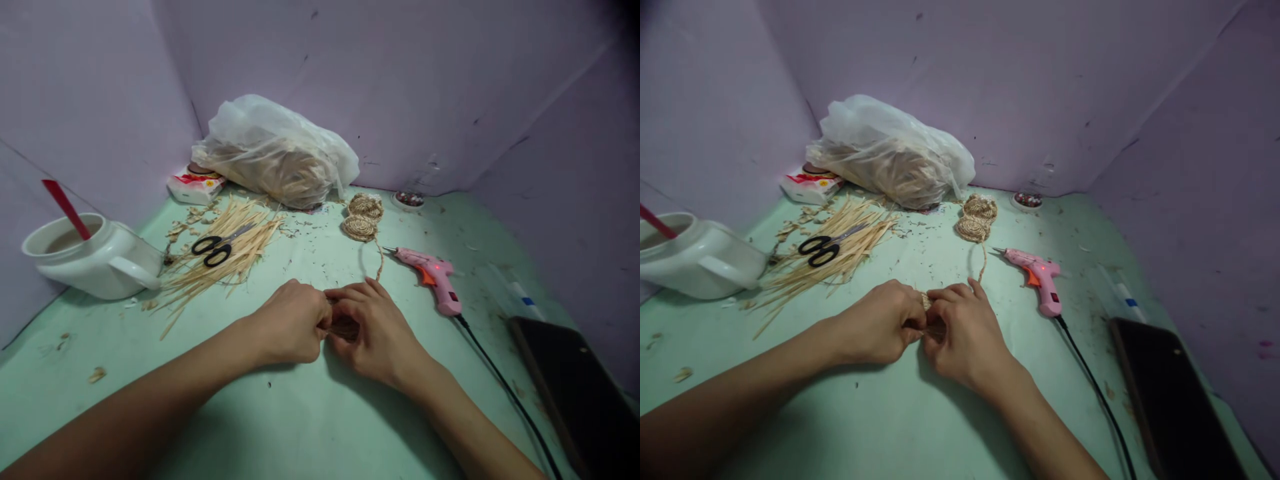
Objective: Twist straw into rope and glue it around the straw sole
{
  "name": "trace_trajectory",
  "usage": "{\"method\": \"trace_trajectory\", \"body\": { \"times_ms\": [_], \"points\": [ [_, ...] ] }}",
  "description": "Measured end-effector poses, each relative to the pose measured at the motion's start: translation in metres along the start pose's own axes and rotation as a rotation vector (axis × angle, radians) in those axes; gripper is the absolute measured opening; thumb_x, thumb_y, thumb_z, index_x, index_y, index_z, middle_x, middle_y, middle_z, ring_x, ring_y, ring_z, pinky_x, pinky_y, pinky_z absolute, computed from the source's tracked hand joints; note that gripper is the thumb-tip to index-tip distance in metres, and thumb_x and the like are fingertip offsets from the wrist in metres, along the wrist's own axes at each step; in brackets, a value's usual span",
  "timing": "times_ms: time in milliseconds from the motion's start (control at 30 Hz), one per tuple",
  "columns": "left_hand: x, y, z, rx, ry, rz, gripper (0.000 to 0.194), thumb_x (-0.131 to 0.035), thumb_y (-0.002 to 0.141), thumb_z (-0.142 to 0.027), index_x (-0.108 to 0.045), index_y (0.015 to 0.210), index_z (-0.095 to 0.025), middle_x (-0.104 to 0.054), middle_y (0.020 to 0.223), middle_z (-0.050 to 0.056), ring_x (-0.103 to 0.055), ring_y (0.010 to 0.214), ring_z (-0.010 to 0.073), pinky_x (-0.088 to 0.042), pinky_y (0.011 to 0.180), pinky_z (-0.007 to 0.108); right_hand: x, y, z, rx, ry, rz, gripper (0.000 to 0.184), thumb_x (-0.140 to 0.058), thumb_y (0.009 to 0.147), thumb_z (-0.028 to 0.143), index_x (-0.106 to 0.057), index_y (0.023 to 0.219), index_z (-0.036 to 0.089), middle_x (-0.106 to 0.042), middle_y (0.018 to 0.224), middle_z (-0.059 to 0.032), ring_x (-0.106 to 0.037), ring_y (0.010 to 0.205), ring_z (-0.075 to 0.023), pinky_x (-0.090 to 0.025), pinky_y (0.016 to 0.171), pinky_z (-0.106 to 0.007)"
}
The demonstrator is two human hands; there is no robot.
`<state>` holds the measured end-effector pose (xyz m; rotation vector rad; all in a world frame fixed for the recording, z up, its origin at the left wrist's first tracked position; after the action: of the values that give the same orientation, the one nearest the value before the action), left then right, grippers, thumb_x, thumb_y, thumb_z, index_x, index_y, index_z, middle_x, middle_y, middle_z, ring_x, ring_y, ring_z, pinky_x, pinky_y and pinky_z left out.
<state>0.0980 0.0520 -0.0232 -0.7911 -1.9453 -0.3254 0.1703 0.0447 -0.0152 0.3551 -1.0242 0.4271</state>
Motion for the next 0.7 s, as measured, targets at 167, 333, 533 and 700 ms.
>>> {"method": "trace_trajectory", "body": {
  "times_ms": [167,333,533,700],
  "points": [
    [0.0,0.001,-0.002,0.048,0.07,-0.038,0.012,-0.054,0.06,-0.012,-0.063,0.055,-0.019,-0.065,0.063,0.005,-0.058,0.065,0.0192,-0.039,0.06,0.03,0.001,0.0,-0.002,-0.014,0.011,-0.039,0.011,-0.061,0.06,0.018,-0.066,0.069,0.023,-0.067,0.104,-0.001,-0.054,0.097,-0.0228,-0.021,0.101,-0.049],
    [0.0,0.002,-0.009,-0.026,0.135,-0.096,0.013,-0.05,0.062,-0.014,-0.059,0.054,-0.018,-0.065,0.063,0.003,-0.057,0.064,0.019,-0.037,0.06,0.032,0.0,0.002,-0.001,-0.001,0.014,-0.047,0.01,-0.061,0.058,0.017,-0.066,0.064,0.024,-0.069,0.098,0.0015,-0.055,0.091,-0.0222,-0.025,0.099,-0.049],
    [0.001,0.002,-0.01,-0.059,0.124,-0.115,0.012,-0.048,0.062,-0.014,-0.057,0.054,-0.017,-0.064,0.063,0.001,-0.057,0.064,0.0176,-0.035,0.06,0.032,-0.001,0.002,-0.001,0.001,-0.003,-0.036,0.011,-0.06,0.058,0.017,-0.067,0.062,0.024,-0.068,0.101,-0.0001,-0.054,0.093,-0.0248,-0.026,0.098,-0.052],
    [-0.001,0.003,-0.011,-0.056,0.107,-0.101,0.012,-0.048,0.062,-0.014,-0.055,0.053,-0.017,-0.063,0.062,0.001,-0.056,0.065,0.0174,-0.034,0.06,0.032,-0.003,0.002,-0.002,0.007,-0.003,-0.048,0.009,-0.06,0.059,0.018,-0.067,0.061,0.023,-0.068,0.099,-0.0001,-0.054,0.091,-0.025,-0.03,0.094,-0.051]
  ]
}}
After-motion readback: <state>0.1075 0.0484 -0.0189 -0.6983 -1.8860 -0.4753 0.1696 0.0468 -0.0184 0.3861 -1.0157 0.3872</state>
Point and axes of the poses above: each hand's wrist, its own y-axis towards the middle knuckle, its own x-axis out of the back of the hand, z = x × y, the point moved 8 cm from there along y, towards the middle knuckle
